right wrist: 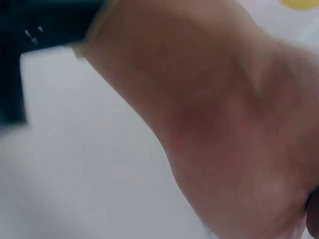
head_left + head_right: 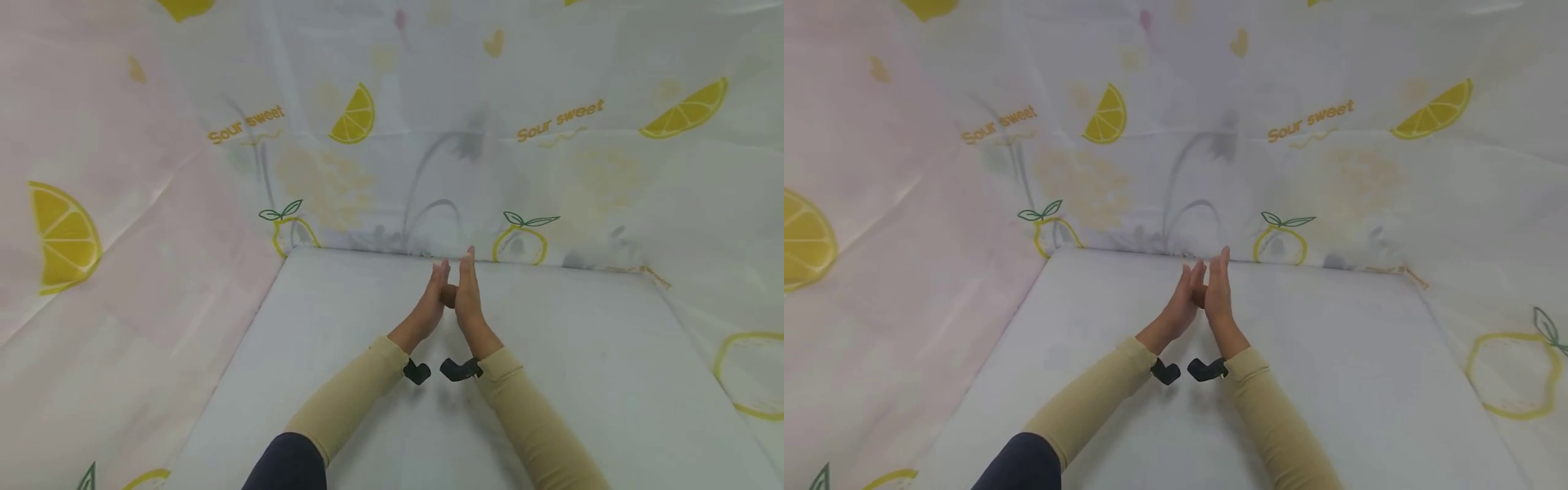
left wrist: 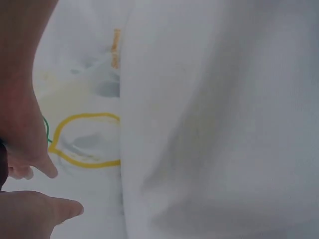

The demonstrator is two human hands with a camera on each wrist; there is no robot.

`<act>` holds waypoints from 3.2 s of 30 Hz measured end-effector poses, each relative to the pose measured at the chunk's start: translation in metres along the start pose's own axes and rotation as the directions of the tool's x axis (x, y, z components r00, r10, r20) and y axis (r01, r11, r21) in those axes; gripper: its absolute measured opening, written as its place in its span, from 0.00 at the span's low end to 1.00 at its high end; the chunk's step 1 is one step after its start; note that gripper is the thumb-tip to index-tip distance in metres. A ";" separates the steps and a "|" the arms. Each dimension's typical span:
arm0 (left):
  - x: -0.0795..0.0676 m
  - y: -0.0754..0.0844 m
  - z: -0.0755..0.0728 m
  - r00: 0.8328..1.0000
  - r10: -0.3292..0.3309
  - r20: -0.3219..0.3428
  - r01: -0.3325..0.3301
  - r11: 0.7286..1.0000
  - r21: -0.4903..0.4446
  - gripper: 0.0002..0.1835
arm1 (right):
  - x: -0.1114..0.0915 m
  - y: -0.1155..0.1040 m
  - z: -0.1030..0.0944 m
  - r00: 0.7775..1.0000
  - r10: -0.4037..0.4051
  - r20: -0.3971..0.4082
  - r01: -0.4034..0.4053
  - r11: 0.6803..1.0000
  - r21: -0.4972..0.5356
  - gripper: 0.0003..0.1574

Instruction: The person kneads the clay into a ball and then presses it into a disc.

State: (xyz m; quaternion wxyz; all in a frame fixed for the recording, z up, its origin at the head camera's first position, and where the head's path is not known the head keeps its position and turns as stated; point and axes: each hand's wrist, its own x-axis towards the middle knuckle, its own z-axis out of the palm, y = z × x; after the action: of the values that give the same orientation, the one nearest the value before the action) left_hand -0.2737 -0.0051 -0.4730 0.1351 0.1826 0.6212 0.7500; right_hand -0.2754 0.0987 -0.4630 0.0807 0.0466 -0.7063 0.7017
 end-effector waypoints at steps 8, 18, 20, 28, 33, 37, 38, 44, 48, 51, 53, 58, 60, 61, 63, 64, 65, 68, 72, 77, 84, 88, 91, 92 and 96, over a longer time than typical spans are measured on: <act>0.001 0.004 0.008 1.000 -0.004 0.004 0.004 0.983 -0.182 0.47 | 0.007 0.015 -0.016 0.999 0.017 0.031 -0.015 0.998 -0.065 0.47; 0.007 0.011 0.002 0.979 0.062 -0.196 -0.069 0.997 -0.031 0.46 | -0.018 0.029 0.002 0.974 -0.200 0.105 0.216 0.960 -0.177 0.41; 0.007 0.012 0.001 0.967 0.033 -0.251 -0.030 0.999 0.017 0.47 | -0.024 0.028 0.008 0.968 -0.224 0.117 0.242 0.954 -0.175 0.39; 0.008 0.009 -0.005 0.917 -0.122 -0.379 0.139 0.990 0.019 0.47 | -0.050 -0.005 0.018 0.964 -0.200 0.174 0.221 0.968 -0.117 0.36; 0.006 0.002 -0.006 0.916 -0.108 -0.386 0.129 0.991 0.028 0.44 | -0.058 -0.033 0.019 0.954 -0.242 0.176 0.263 0.959 -0.108 0.36; 0.004 -0.002 -0.002 0.943 -0.078 -0.323 0.091 0.996 0.024 0.45 | -0.049 -0.037 0.015 0.955 -0.252 0.155 0.265 0.962 -0.068 0.37; 0.003 -0.002 0.000 0.952 -0.066 -0.300 0.073 0.997 0.011 0.46 | -0.046 -0.038 0.014 0.958 -0.245 0.147 0.257 0.964 -0.067 0.37; 0.004 -0.005 0.007 0.984 -0.022 -0.179 0.009 0.997 -0.074 0.49 | -0.023 -0.031 0.002 0.978 -0.169 0.125 0.177 0.983 -0.056 0.38; 0.006 -0.003 0.009 0.994 -0.011 -0.112 -0.001 0.995 -0.100 0.49 | -0.012 -0.024 -0.006 0.988 -0.101 0.117 0.106 0.994 -0.038 0.39; 0.008 0.001 0.008 0.996 0.010 -0.092 -0.024 0.989 -0.148 0.46 | -0.008 -0.020 -0.010 0.991 -0.063 0.116 0.070 0.996 -0.053 0.38; 0.009 0.004 0.008 0.995 0.026 -0.094 -0.043 0.984 -0.175 0.44 | -0.007 -0.018 -0.011 0.993 -0.043 0.114 0.051 0.996 -0.069 0.37; 0.012 0.012 0.006 0.989 0.052 -0.138 -0.076 0.982 -0.171 0.44 | -0.006 0.001 -0.009 0.990 -0.053 0.130 0.065 0.994 -0.087 0.36; 0.012 0.013 0.005 0.984 0.058 -0.168 -0.082 0.986 -0.142 0.45 | -0.007 0.015 -0.006 0.986 -0.089 0.142 0.103 0.990 -0.094 0.36; 0.012 0.013 0.004 0.982 0.057 -0.183 -0.080 0.990 -0.118 0.45 | -0.007 0.022 -0.004 0.983 -0.108 0.147 0.123 0.988 -0.096 0.36; 0.011 0.012 0.002 0.976 0.053 -0.210 -0.068 0.996 -0.066 0.45 | -0.009 0.031 0.000 0.977 -0.146 0.152 0.164 0.981 -0.108 0.36; 0.012 0.012 0.002 0.974 0.038 -0.223 -0.048 0.998 -0.040 0.46 | -0.012 0.033 0.001 0.973 -0.170 0.158 0.190 0.974 -0.123 0.37; 0.012 0.011 0.002 0.972 0.022 -0.235 -0.029 0.999 -0.027 0.46 | -0.014 0.033 0.002 0.969 -0.186 0.162 0.208 0.969 -0.135 0.37; 0.013 0.010 0.001 0.958 -0.054 -0.283 0.055 0.998 -0.004 0.47 | -0.021 0.030 0.006 0.961 -0.210 0.179 0.238 0.959 -0.152 0.40; 0.014 0.008 -0.002 0.932 -0.144 -0.332 0.137 0.990 -0.043 0.48 | -0.029 0.020 0.010 0.957 -0.218 0.190 0.250 0.954 -0.166 0.41; 0.016 0.003 -0.007 0.909 -0.158 -0.386 0.126 0.986 -0.106 0.46 | -0.033 0.010 0.014 0.948 -0.241 0.208 0.287 0.931 -0.227 0.42; 0.011 -0.005 -0.010 0.956 -0.092 -0.280 0.075 0.995 -0.073 0.48 | -0.022 0.002 0.016 0.947 -0.262 0.187 0.293 0.942 -0.163 0.42; 0.006 -0.007 -0.004 0.977 -0.052 -0.209 0.040 0.997 -0.063 0.46 | -0.013 -0.004 0.011 0.957 -0.232 0.175 0.255 0.959 -0.123 0.40; 0.005 -0.006 0.000 0.987 -0.029 -0.156 0.011 0.993 -0.114 0.44 | -0.007 -0.009 0.008 0.968 -0.193 0.160 0.211 0.972 -0.107 0.39; 0.005 -0.006 0.000 0.990 -0.028 -0.139 0.008 0.990 -0.143 0.44 | -0.005 -0.009 0.007 0.971 -0.182 0.153 0.199 0.974 -0.105 0.39; 0.006 -0.001 0.004 0.994 -0.049 -0.097 0.026 0.972 -0.234 0.44 | 0.008 0.007 -0.002 0.983 -0.143 0.114 0.156 0.982 -0.111 0.41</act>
State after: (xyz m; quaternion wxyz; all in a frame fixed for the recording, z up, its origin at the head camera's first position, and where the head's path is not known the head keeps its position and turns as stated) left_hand -0.2773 0.0016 -0.4730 0.1379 0.1153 0.5386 0.8232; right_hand -0.2848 0.1011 -0.4686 0.0985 0.1316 -0.7447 0.6469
